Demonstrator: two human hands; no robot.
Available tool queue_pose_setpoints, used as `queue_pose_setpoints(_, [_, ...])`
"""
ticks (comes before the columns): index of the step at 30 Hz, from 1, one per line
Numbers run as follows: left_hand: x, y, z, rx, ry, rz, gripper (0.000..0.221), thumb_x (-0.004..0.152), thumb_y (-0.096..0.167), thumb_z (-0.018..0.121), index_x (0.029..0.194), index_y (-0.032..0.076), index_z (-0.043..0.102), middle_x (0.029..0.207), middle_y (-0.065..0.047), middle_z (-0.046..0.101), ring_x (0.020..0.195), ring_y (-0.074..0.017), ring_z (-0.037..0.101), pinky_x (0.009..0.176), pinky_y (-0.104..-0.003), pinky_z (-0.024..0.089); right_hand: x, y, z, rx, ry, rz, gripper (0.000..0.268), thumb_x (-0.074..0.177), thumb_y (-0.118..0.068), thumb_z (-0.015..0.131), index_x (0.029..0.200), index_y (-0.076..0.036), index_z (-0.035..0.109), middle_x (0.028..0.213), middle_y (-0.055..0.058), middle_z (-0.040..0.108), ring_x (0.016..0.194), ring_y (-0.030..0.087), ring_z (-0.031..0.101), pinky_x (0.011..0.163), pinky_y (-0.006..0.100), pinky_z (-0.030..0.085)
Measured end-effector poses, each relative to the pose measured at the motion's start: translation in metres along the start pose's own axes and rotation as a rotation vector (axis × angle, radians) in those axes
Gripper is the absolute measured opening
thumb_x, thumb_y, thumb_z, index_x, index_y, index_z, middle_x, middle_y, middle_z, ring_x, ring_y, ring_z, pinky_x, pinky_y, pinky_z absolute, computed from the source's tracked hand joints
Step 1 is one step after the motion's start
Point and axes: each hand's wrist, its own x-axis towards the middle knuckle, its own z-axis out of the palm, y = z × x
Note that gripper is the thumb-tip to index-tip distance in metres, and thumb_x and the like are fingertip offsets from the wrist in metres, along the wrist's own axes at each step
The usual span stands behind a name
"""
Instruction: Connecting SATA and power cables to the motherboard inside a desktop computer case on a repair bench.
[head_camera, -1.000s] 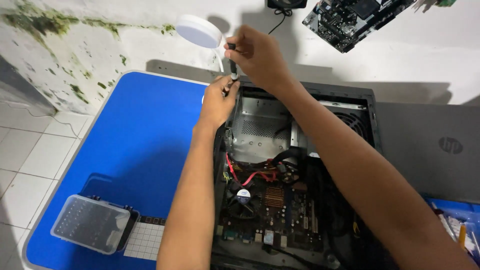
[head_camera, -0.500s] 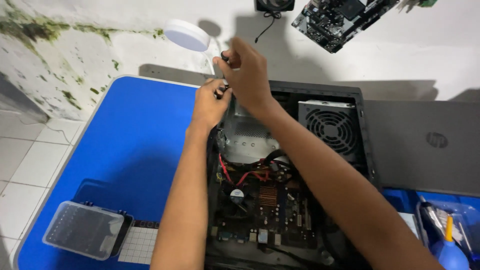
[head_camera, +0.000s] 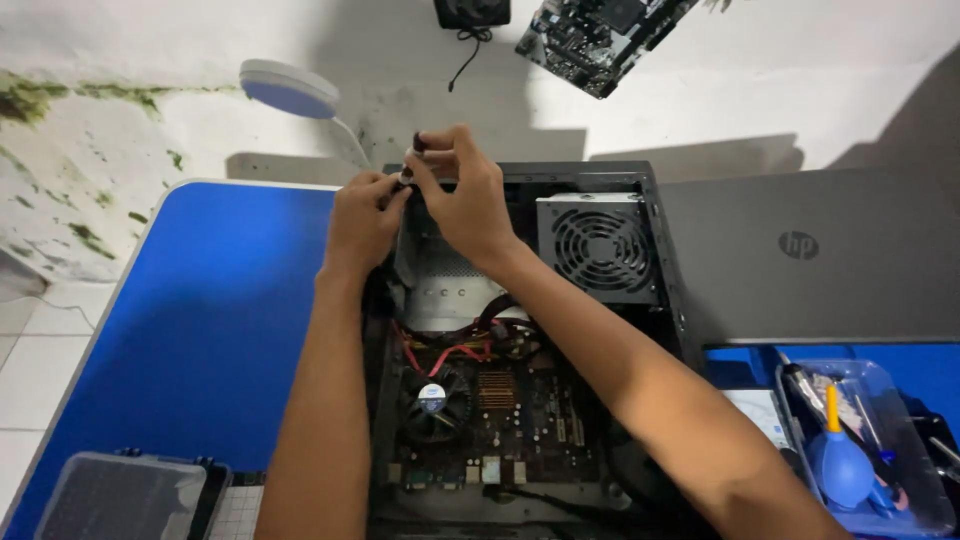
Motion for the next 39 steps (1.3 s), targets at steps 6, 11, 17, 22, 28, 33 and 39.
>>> queue_pose_setpoints(6, [0.002,0.008,-0.001,0.082,0.137,0.189,0.017,0.099,0.016,0.079,0.11,0.004,0.078,0.091,-0.013,0.07,0.076,-0.0313,0.07,0.058,-0.039,0.056,0.021,-0.019,-0.013,0.042,0.015,0.0,0.023,0.103,-0.008,0.068,0.123,-0.011,0.056,0.109,0.014,0.071,0.099,0.033,0.076,0.076,0.042,0.068])
queue_pose_setpoints(11, [0.001,0.019,-0.007,0.157,0.158,0.292,0.015,0.1,0.013,0.078,0.109,0.002,0.077,0.093,-0.009,0.068,0.077,-0.0281,0.07,0.062,-0.034,0.058,0.015,-0.018,-0.026,0.081,0.042,0.129,0.03,0.101,-0.013,0.073,0.125,-0.013,0.054,0.114,0.015,0.072,0.099,0.029,0.077,0.078,0.038,0.067])
queue_pose_setpoints(17, [-0.001,0.045,-0.015,0.008,0.029,0.227,0.016,0.098,0.006,0.076,0.111,-0.004,0.076,0.094,-0.014,0.068,0.085,-0.0322,0.07,0.067,-0.035,0.06,0.006,-0.017,-0.049,0.074,0.009,0.219,0.037,0.102,-0.014,0.071,0.13,-0.013,0.047,0.121,0.017,0.065,0.103,0.03,0.075,0.085,0.043,0.067])
queue_pose_setpoints(22, [0.001,0.037,-0.026,-0.021,-0.118,0.091,0.018,0.094,0.005,0.078,0.111,-0.002,0.078,0.094,-0.015,0.071,0.087,-0.0312,0.071,0.071,-0.035,0.059,0.002,-0.008,-0.052,0.043,-0.033,0.293,0.028,0.102,-0.016,0.069,0.125,-0.012,0.052,0.113,0.01,0.065,0.097,0.024,0.076,0.082,0.04,0.067])
queue_pose_setpoints(28, [-0.011,0.054,-0.067,-0.007,-0.231,-0.015,0.023,0.089,0.002,0.079,0.111,-0.003,0.077,0.093,-0.023,0.072,0.089,-0.0398,0.071,0.073,-0.042,0.06,0.001,-0.026,-0.046,0.137,-0.082,0.311,0.036,0.107,-0.018,0.065,0.135,-0.011,0.044,0.118,0.013,0.06,0.103,0.027,0.074,0.088,0.046,0.067])
queue_pose_setpoints(33, [-0.034,0.036,-0.08,-0.007,-0.154,0.072,0.023,0.087,0.0,0.081,0.11,0.003,0.079,0.087,-0.017,0.07,0.075,-0.0339,0.072,0.062,-0.037,0.06,0.002,-0.03,-0.024,0.22,-0.118,0.414,0.035,0.102,-0.028,0.072,0.123,-0.013,0.049,0.111,0.009,0.066,0.094,0.018,0.076,0.069,0.029,0.067])
queue_pose_setpoints(39, [-0.059,0.015,-0.102,0.053,-0.063,0.019,0.024,0.084,0.003,0.086,0.108,0.005,0.081,0.086,-0.016,0.071,0.071,-0.0325,0.073,0.058,-0.034,0.06,-0.002,-0.038,0.006,0.295,-0.157,0.403,0.04,0.096,-0.028,0.081,0.119,-0.014,0.052,0.11,0.009,0.067,0.094,0.017,0.076,0.076,0.031,0.069])
